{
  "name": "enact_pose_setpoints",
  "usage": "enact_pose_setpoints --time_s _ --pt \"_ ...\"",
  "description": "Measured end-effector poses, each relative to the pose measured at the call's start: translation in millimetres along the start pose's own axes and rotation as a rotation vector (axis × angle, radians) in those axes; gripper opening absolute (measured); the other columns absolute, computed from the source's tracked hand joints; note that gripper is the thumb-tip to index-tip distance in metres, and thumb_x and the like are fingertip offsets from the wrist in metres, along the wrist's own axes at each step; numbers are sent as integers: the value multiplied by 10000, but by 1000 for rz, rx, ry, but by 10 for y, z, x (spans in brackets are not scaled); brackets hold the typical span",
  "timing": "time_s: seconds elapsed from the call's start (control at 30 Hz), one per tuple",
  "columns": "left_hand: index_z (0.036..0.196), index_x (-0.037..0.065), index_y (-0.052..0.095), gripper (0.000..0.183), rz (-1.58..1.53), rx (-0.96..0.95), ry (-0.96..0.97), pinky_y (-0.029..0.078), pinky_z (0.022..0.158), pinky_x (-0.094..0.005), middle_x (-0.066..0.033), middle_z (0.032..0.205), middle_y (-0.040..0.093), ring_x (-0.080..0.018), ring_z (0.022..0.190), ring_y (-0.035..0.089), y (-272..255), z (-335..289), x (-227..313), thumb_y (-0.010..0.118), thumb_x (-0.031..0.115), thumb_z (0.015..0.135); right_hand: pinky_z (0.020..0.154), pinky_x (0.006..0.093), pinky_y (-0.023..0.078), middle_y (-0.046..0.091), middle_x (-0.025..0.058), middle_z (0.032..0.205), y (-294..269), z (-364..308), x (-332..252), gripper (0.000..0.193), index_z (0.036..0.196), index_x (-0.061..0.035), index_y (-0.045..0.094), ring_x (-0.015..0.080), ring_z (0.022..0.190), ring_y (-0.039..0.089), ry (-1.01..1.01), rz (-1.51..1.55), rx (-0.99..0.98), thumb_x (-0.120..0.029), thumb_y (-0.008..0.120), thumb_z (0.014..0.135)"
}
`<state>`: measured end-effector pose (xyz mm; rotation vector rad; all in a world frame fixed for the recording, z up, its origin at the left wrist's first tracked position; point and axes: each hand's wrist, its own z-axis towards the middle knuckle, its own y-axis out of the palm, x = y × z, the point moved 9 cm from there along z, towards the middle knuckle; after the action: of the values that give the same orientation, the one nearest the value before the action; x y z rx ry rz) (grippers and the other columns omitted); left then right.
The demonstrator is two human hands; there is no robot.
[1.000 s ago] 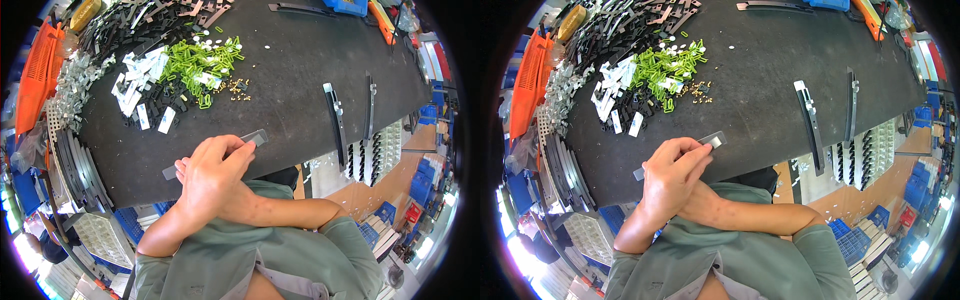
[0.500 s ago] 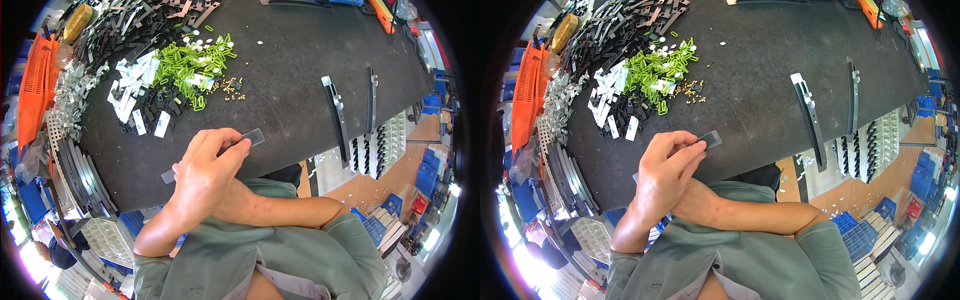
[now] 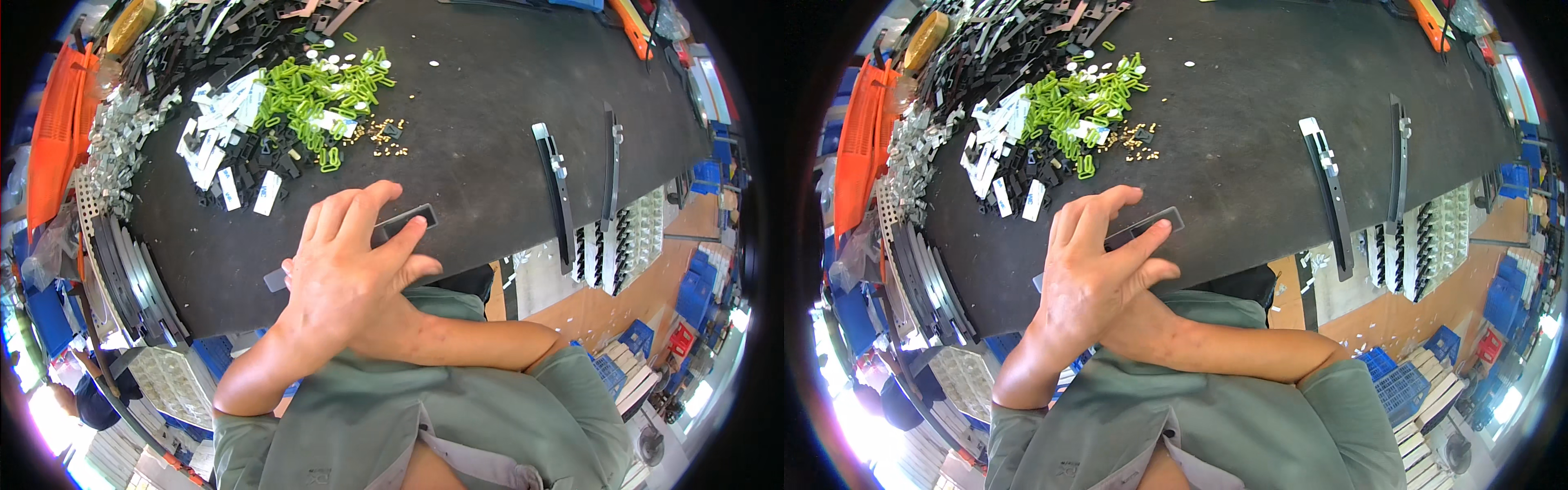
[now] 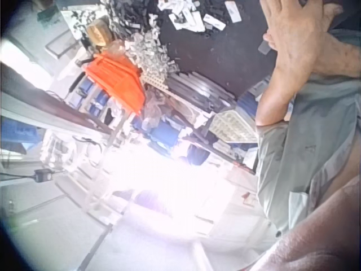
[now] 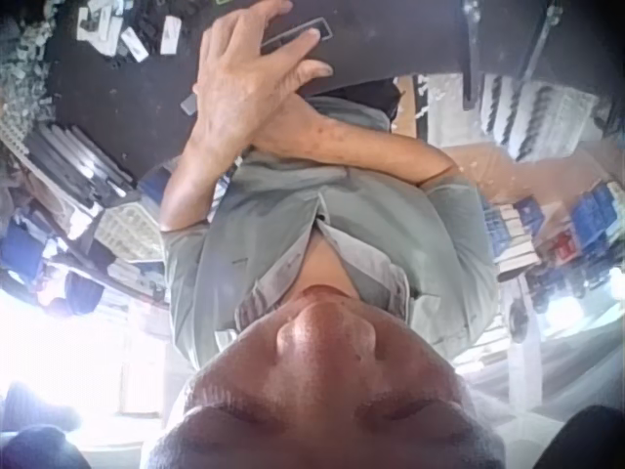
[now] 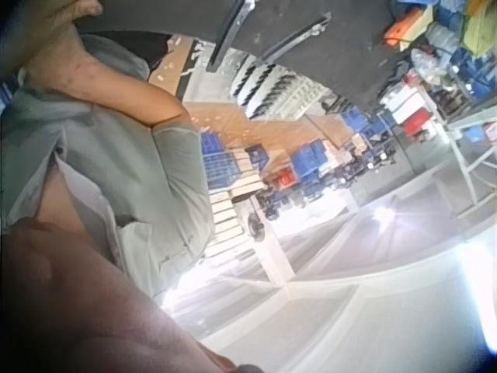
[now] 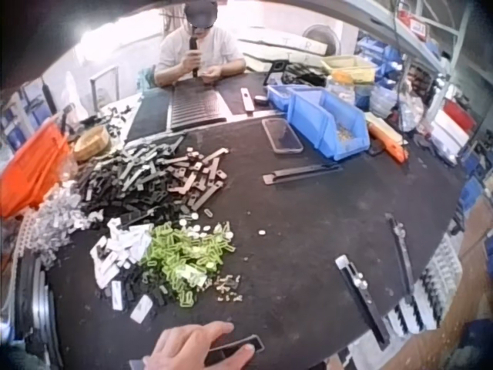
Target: The person assembles industrial slide mechanisms by hand, joining small metal and plastic components such as metal slides, plastic components, metal brackets, and pins.
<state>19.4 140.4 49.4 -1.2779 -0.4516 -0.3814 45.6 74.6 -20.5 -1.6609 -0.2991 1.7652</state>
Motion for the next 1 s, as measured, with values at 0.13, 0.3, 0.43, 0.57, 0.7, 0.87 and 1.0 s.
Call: enact_pose_setpoints --time_s 0.13,0.3,0.43,0.57,0.7,0.87,1.0 --pt "1148 60 760 419 -91 -74 -172 519 911 -394 -150 1275 641 -289 1039 619 -121 -186 -203 831 110 738 1159 457 394 537 211 1426 -142 -139 12 486 1377 44 534 346 1362 506 -45 -55 24 -164 581 941" --pt "1210 20 708 472 -164 43 -380 499 959 -405 -145 1229 669 -317 1114 625 -381 -755 -620 819 62 753 968 426 552 677 211 1141 -885 -340 -83 403 1106 60 671 361 1052 683 -205 86 425 7 733 711" --pt "1208 28 704 438 -23 -6 -302 506 849 -428 -143 1063 649 -334 959 620 -161 -785 -508 785 11 777 819 280 558 674 155 1071 -924 -545 370 223 1173 38 638 184 910 668 347 542 358 -19 660 958" --pt "1270 -25 665 447 -389 6 -410 520 907 -393 -194 1112 656 -333 1019 644 -33 -654 -331 745 -5 831 825 282 549 642 78 1146 -833 -611 570 335 1304 31 530 117 963 635 627 1198 514 -109 652 1025" --pt "1262 -35 673 509 -460 -90 -214 525 921 -416 -195 1173 647 -349 1060 641 96 -460 15 827 131 806 844 276 528 662 61 1086 -1349 -790 576 235 1227 34 589 97 972 628 576 851 681 -77 640 1026" --pt "1153 -36 698 283 -548 -5 -347 524 861 -337 -165 1178 647 -257 996 647 143 -555 -320 696 -6 872 771 309 523 693 79 895 -1894 -1349 840 216 1100 15 651 165 888 664 899 68 603 -93 737 934" --pt "1075 -36 710 155 -608 28 -414 527 814 -330 -154 1115 667 -246 894 657 169 -609 -416 675 29 938 817 459 466 617 163 982 -2110 -1254 675 314 1090 -1 633 368 928 588 757 -806 649 -113 779 835"
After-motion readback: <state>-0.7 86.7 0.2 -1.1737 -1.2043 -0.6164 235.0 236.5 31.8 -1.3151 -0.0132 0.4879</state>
